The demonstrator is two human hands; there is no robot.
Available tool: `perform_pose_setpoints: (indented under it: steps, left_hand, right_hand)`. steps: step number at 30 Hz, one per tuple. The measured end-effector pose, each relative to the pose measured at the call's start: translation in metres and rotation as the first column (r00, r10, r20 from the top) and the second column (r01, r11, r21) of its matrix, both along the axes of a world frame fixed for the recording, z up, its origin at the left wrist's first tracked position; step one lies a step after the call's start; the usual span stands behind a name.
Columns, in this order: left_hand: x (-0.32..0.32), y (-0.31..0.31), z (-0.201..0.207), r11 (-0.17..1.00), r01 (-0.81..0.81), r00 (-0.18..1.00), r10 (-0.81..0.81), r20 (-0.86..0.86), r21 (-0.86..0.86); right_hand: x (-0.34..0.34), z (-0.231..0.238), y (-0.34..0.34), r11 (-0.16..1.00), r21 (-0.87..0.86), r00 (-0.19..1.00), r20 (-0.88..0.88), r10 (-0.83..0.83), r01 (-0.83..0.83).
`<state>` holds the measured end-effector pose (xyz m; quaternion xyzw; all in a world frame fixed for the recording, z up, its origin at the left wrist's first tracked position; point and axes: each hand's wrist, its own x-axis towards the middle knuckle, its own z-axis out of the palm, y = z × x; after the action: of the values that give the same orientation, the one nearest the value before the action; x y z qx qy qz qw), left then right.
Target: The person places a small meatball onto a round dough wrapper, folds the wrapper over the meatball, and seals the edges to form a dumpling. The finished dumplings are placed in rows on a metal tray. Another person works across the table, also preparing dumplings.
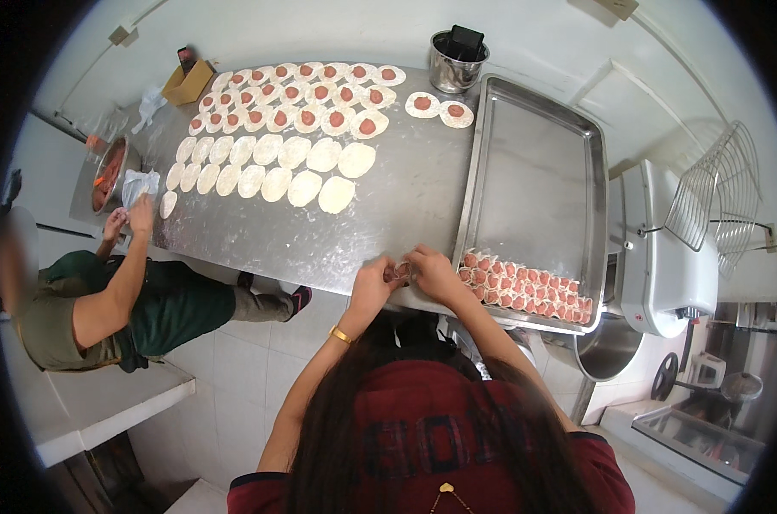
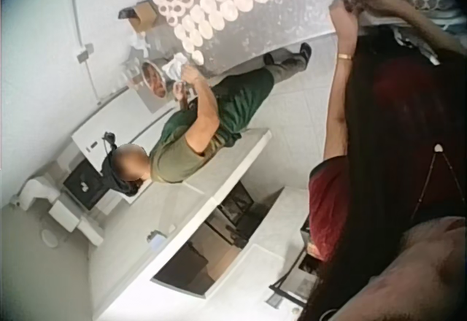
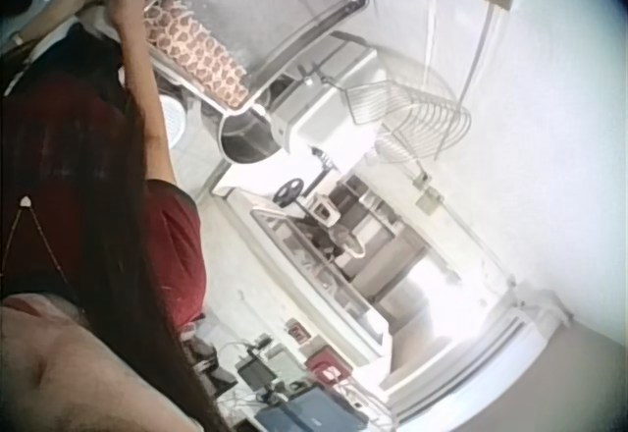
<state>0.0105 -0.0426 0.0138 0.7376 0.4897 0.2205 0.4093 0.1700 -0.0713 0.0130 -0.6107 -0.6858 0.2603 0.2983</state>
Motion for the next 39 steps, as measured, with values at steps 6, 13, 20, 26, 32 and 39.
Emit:
perform_pose_setpoints:
  steps: [6, 13, 20, 26, 32, 39]
  left_hand:
    - [0.005, 0.002, 0.006, 0.999, 0.028, 0.986, -0.025, -0.165, 0.016]
    - [-0.004, 0.004, 0.008, 0.994, 0.104, 0.992, -0.1, -0.075, 0.039]
    - [0.004, 0.005, 0.001, 0.997, 0.08, 0.996, -0.08, 0.029, -0.01]
    - [0.002, 0.001, 0.0, 0.996, 0.08, 0.996, -0.078, 0.05, -0.028]
    - [0.009, 0.009, 0.003, 0.992, 0.127, 0.986, -0.126, -0.106, -0.004]
    - [0.009, 0.011, 0.01, 0.973, 0.172, 0.98, -0.184, 0.069, 0.156]
  right_hand:
    - [-0.005, 0.003, -0.003, 0.997, -0.071, 1.0, 0.019, 0.024, -0.023]
    - [0.002, 0.006, -0.005, 1.0, -0.01, 0.999, 0.038, -0.015, 0.016]
    - [-0.003, 0.004, 0.002, 0.996, -0.085, 0.999, 0.028, 0.04, -0.037]
    - [0.0, 0.007, -0.006, 0.997, -0.021, 0.991, 0.117, -0.067, 0.07]
    - [0.001, 0.003, 0.003, 0.992, -0.119, 0.999, 0.001, -0.046, 0.046]
    - [0.003, 0.01, -0.009, 0.98, -0.112, 0.98, 0.137, -0.146, 0.162]
